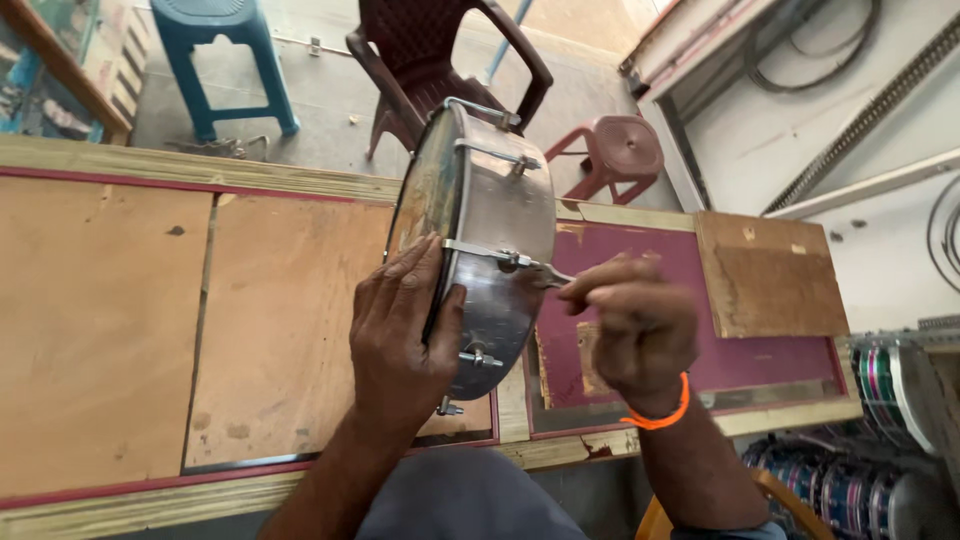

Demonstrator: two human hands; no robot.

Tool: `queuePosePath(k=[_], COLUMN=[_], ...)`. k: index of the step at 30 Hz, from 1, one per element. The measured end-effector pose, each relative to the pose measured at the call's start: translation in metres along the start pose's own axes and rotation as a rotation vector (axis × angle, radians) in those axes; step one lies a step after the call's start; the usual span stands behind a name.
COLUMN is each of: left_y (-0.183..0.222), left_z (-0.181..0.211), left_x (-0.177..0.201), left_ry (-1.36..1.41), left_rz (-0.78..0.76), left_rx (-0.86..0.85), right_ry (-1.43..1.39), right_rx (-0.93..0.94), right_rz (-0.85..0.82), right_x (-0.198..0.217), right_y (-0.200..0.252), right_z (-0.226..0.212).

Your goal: The person tightens several metal lugs around the rim of a drum using a small wrench, rotating the drum to access different bolts.

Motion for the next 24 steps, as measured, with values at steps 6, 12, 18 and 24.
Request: queuePosePath(k=[6,12,18,24], left_y=[-0.003,0.001,-0.002,0.004], left_z=[-0.003,-0.008,-0.007,-0.006], left_x=[-0.01,-0.012,-0.012,-0.006], left_ry=[0.079,0.113,0.143,0.112], left_rz=[-0.061,-0.077,-0.053,-0.039], left_rx=[0.032,0.042,0.058,0.081], right_ry=[0.564,-0.019,-0.578,-0.094], right_rx=[0.512,-0.13,-0.734,-0.173], right_rz=[-0.254,-0.125,-0.3,0.06], right_x=[-0.037,-0.021,-0.041,0.003], right_y=[0.01,-0.016,-0.053,-0.022], right_z=[-0.031,0.036,0.101,0.013])
Point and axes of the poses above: each hand's wrist, its own y-axis away from the middle knuckle, its own x-axis out of the back of the hand, z = x × y, the point moved 8 cm from there along -y, towards the middle knuckle, and after that the axes turned 7 degrees about y, right-handed, at the moved point
